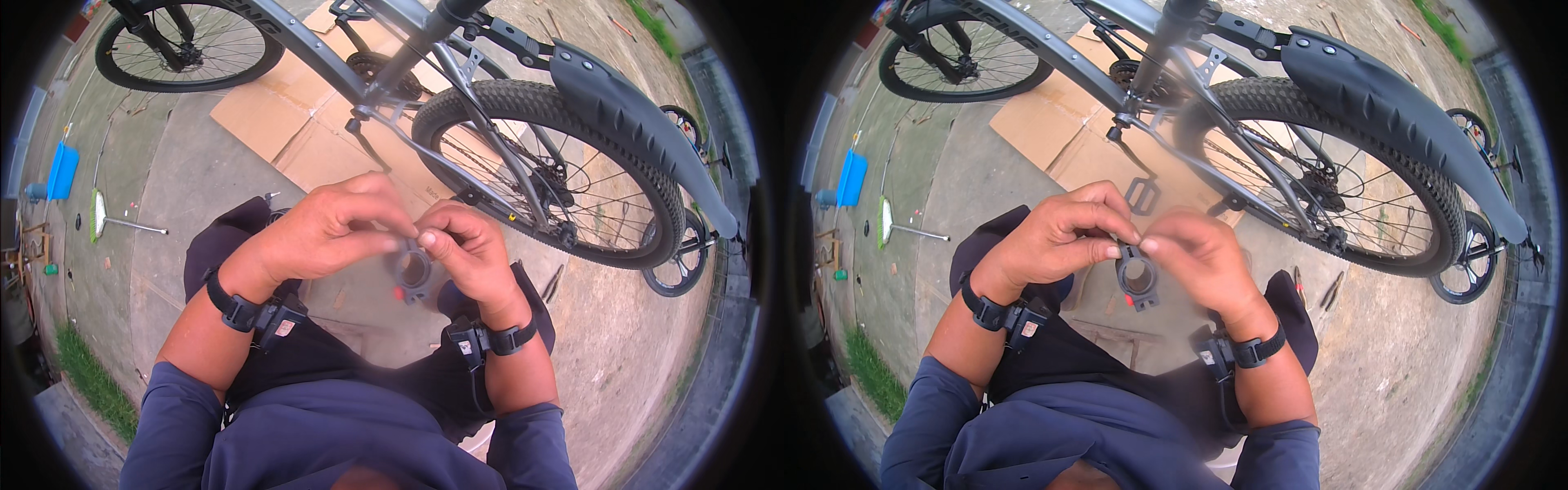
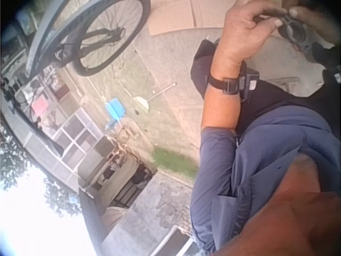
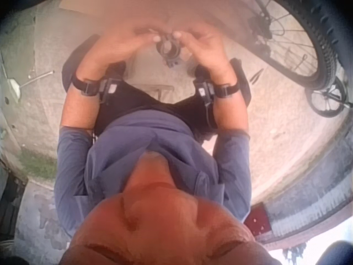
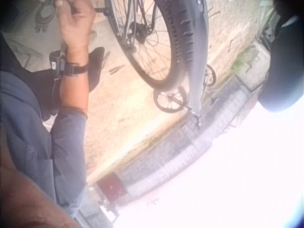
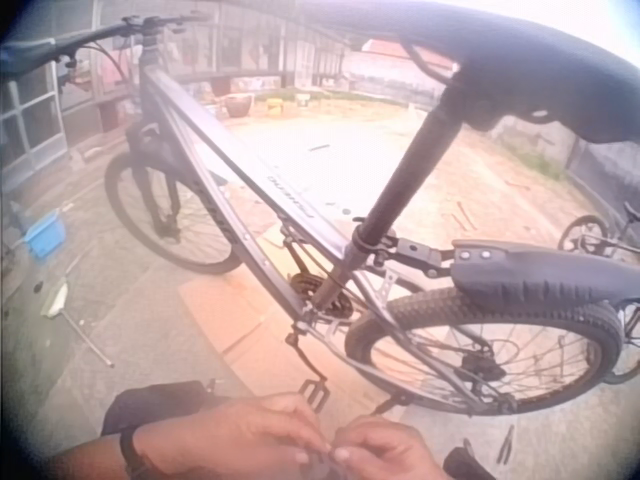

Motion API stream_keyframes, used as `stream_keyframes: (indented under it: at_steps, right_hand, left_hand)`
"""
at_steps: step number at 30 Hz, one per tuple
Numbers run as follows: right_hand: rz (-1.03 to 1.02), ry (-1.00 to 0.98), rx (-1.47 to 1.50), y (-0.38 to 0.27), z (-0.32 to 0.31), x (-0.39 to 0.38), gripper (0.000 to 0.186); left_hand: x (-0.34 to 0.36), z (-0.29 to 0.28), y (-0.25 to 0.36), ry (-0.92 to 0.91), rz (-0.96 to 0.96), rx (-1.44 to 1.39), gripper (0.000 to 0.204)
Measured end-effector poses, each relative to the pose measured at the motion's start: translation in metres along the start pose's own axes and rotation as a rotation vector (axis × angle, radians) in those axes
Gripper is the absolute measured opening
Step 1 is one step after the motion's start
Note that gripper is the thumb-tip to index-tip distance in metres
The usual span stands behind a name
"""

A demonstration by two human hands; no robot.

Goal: The person removes a mounting bracket from a bicycle seat post and uses a screwdriver to manipulate a small component while sitting on a cardboard sheet.

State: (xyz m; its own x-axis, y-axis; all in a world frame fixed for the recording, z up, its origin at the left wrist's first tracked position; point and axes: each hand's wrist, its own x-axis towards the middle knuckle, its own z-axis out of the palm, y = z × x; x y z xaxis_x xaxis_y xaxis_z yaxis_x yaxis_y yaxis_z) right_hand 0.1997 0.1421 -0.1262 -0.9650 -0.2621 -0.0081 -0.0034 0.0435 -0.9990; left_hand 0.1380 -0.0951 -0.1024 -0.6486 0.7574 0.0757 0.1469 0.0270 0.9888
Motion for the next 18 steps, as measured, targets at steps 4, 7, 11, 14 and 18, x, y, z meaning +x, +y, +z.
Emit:
stream_keyframes:
  at_steps: [4, 7, 11, 14, 18]
  right_hand:
    - [-0.045, 0.051, -0.084, 0.001, 0.003, -0.001, 0.008]
    - [-0.018, 0.142, 0.11, -0.003, 0.013, -0.002, 0.011]
    - [-0.045, 0.042, 0.035, -0.003, 0.002, -0.003, 0.013]
    - [-0.033, 0.019, 0.063, -0.008, 0.001, -0.004, 0.014]
    - [-0.032, 0.006, 0.035, -0.005, 0.0, -0.004, 0.014]
  left_hand:
    - [0.002, 0.0, 0.001, 0.009, -0.011, -0.002, 0.024]
    - [0.002, 0.0, 0.002, 0.021, -0.03, -0.034, 0.024]
    - [0.002, 0.002, 0.004, 0.023, -0.06, -0.047, 0.024]
    - [0.002, 0.003, 0.003, 0.027, -0.053, -0.039, 0.024]
    - [0.003, 0.004, 0.006, 0.023, -0.057, -0.052, 0.022]
